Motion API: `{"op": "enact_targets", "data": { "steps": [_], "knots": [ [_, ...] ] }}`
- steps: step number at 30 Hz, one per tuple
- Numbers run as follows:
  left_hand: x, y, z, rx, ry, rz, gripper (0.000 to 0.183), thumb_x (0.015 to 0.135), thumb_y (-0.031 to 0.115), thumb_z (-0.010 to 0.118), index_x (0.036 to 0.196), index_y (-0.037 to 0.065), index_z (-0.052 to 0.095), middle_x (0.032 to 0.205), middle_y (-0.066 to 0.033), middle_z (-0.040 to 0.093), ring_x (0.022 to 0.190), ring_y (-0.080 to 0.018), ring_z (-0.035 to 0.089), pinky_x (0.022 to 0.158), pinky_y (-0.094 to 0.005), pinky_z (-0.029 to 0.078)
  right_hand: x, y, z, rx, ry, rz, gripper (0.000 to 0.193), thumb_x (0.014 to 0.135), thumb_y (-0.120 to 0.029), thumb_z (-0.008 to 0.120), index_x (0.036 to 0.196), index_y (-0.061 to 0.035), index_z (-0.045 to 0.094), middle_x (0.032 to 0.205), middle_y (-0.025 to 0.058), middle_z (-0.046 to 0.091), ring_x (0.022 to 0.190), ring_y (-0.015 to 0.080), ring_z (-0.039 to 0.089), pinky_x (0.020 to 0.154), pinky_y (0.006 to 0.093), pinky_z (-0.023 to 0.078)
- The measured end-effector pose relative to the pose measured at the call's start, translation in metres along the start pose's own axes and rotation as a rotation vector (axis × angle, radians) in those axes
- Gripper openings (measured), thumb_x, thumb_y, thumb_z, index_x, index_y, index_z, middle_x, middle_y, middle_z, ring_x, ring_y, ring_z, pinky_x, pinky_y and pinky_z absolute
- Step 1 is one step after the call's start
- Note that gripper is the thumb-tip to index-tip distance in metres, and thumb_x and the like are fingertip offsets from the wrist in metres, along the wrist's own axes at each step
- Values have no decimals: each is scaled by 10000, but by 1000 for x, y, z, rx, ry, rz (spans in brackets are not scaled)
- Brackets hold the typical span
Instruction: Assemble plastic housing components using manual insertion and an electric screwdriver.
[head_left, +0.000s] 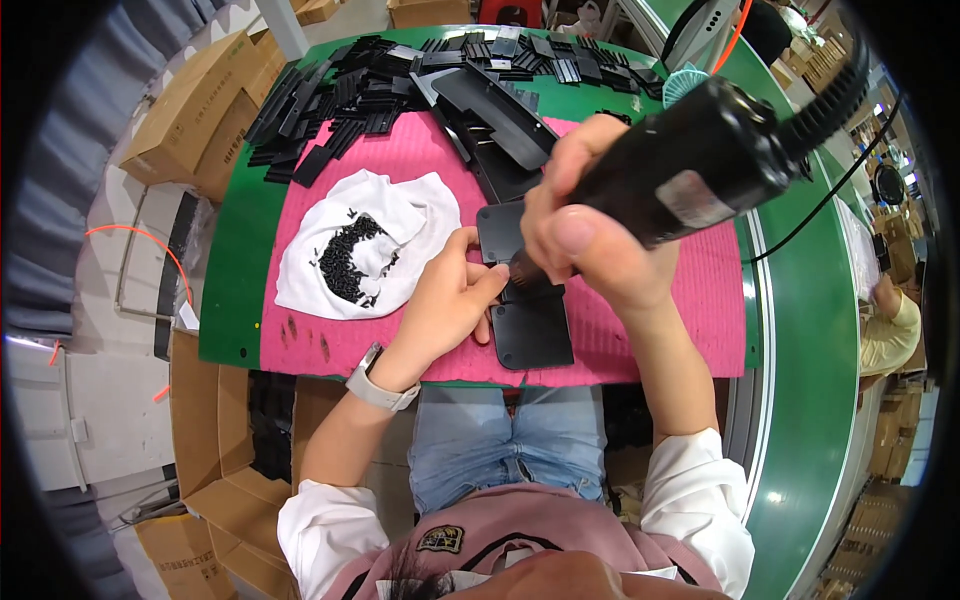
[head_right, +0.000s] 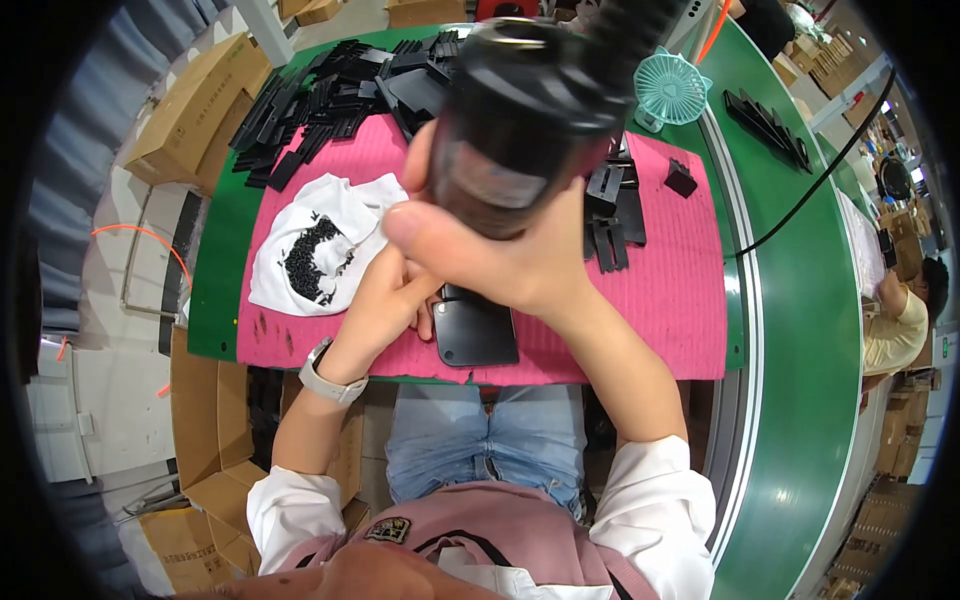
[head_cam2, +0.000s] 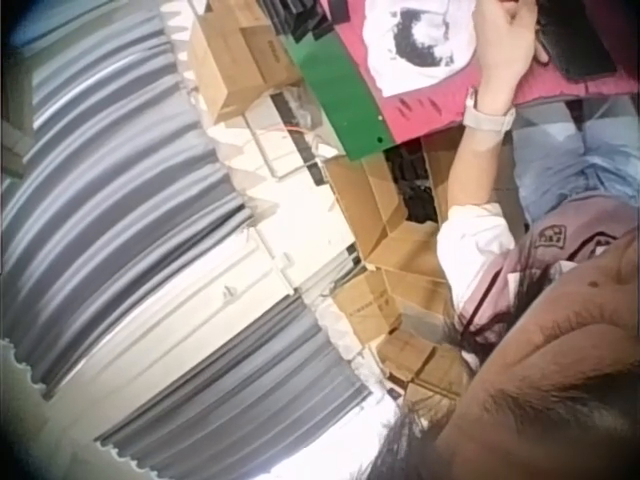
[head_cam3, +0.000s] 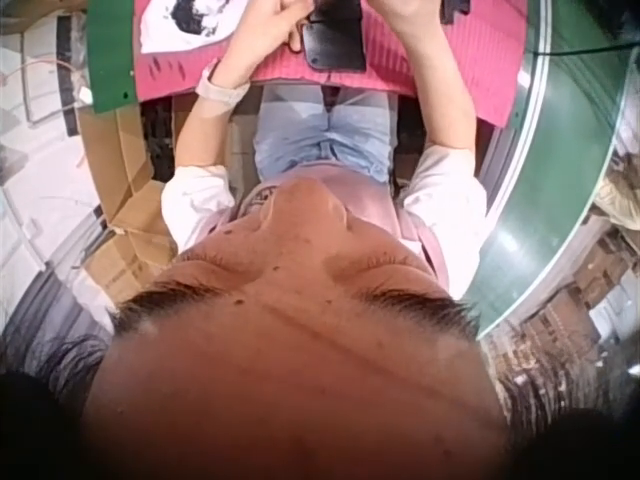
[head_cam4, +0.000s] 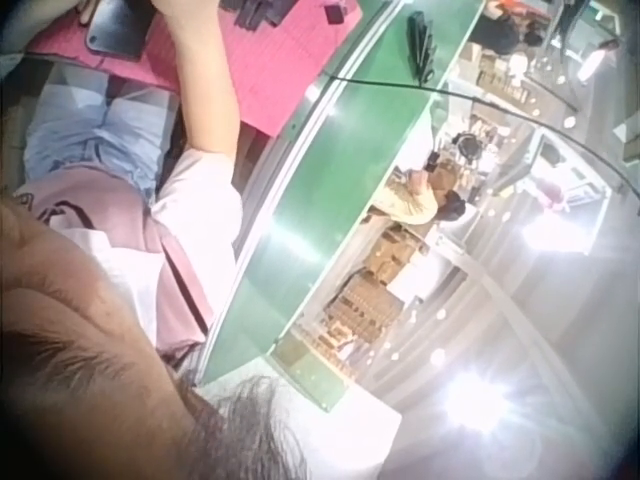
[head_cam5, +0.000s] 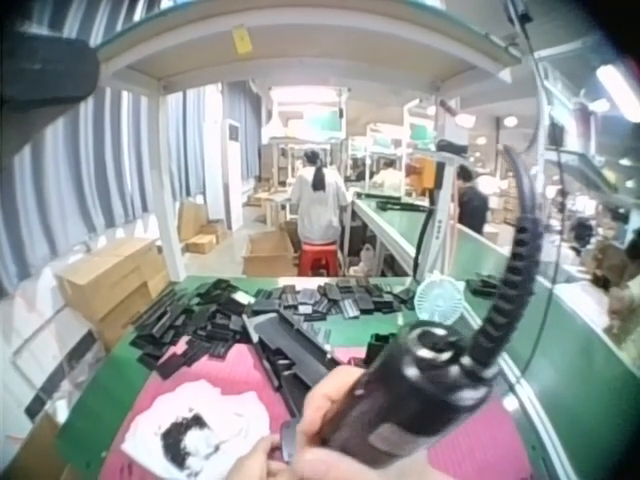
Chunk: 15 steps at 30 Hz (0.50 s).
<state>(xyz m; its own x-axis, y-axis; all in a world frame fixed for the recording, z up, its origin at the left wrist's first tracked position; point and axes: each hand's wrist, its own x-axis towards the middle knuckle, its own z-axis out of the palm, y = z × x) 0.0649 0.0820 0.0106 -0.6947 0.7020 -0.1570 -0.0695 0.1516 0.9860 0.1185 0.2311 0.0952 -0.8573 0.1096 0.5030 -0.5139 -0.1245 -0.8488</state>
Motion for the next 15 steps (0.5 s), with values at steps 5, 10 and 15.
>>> {"op": "enact_targets", "data": {
  "steps": [5, 10, 15],
  "knots": [
    [1, -4, -1, -37, -8, -31, 357, 877, 78, 560, 1139, -85, 380, 657, -120, 598, 400, -155, 541, 363, -275, 396, 7, 3, 7, -47, -23, 53, 288, 773, -124, 669, 882, -25, 422, 574, 48, 487, 405, 105, 433, 396, 234, 350],
    [0, -3, 1, -51, 3, -26, 346, 867, 57, 563, 1128, -85, 386, 647, -121, 592, 396, -157, 539, 360, -278, 395, 6, 4, 5, 27, -22, 61, 269, 774, -121, 658, 888, -13, 440, 560, 48, 483, 404, 100, 432, 397, 230, 348],
    [-1, -3, 1, -10, 13, -29, 318, 873, 52, 548, 1114, -86, 393, 641, -119, 590, 388, -156, 532, 358, -279, 392, 7, 1, 10, -7, -31, 57, 266, 767, -119, 651, 879, -11, 436, 552, 46, 479, 417, 95, 444, 406, 228, 359]
  ]
}}
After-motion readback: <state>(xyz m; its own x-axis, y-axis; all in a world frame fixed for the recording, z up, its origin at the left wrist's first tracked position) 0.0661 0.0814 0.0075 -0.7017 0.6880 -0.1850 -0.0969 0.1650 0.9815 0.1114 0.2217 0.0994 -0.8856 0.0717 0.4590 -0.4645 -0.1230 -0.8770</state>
